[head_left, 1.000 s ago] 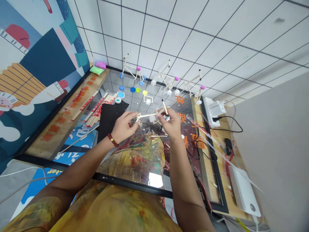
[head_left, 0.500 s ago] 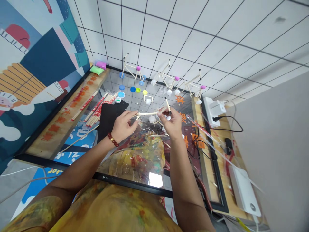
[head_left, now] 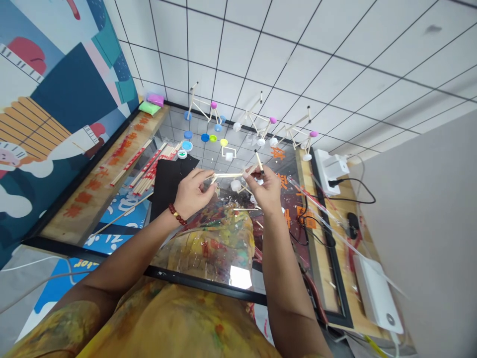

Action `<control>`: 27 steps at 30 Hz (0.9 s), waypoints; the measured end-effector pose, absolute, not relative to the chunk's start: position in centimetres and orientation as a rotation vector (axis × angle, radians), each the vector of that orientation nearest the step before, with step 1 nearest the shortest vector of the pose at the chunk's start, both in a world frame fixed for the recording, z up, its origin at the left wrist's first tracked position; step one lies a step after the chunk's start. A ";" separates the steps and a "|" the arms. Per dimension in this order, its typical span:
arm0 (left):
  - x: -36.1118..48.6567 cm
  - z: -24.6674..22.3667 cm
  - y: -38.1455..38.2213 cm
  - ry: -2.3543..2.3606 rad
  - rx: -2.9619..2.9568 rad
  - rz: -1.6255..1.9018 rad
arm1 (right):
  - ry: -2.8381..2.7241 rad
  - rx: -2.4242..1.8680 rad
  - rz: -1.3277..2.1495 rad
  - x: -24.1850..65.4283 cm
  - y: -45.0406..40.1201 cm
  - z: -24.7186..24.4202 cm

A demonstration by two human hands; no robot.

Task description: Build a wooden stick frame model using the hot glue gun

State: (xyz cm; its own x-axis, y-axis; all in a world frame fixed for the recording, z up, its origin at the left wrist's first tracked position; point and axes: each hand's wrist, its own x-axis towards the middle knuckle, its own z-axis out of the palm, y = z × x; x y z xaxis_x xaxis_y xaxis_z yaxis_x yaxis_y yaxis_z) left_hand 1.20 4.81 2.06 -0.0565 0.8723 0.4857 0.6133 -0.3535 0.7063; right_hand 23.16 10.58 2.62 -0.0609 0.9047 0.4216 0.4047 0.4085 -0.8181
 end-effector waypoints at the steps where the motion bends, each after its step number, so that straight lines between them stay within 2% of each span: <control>1: 1.2 2.1 4.9 1.604 1.934 1.386 | -1.655 -1.163 0.625 23.1 10.6 2.6; 9: 1.0 2.0 5.1 1.695 1.838 1.397 | -1.648 -1.153 0.650 22.8 10.4 2.9; 19: 1.0 1.7 5.2 1.538 1.929 1.426 | -1.630 -1.137 0.638 22.9 10.7 2.3; 27: 1.1 1.9 5.0 1.650 1.892 1.410 | -1.593 -1.179 0.655 22.7 10.7 2.3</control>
State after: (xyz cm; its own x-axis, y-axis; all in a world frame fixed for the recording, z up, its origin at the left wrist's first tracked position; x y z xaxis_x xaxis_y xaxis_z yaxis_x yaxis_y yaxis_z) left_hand 1.09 5.02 1.86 -0.1169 0.8672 0.4840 0.6132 -0.3204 0.7221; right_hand 22.73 10.66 2.30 -0.0169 0.9169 0.3988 0.3711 0.3761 -0.8490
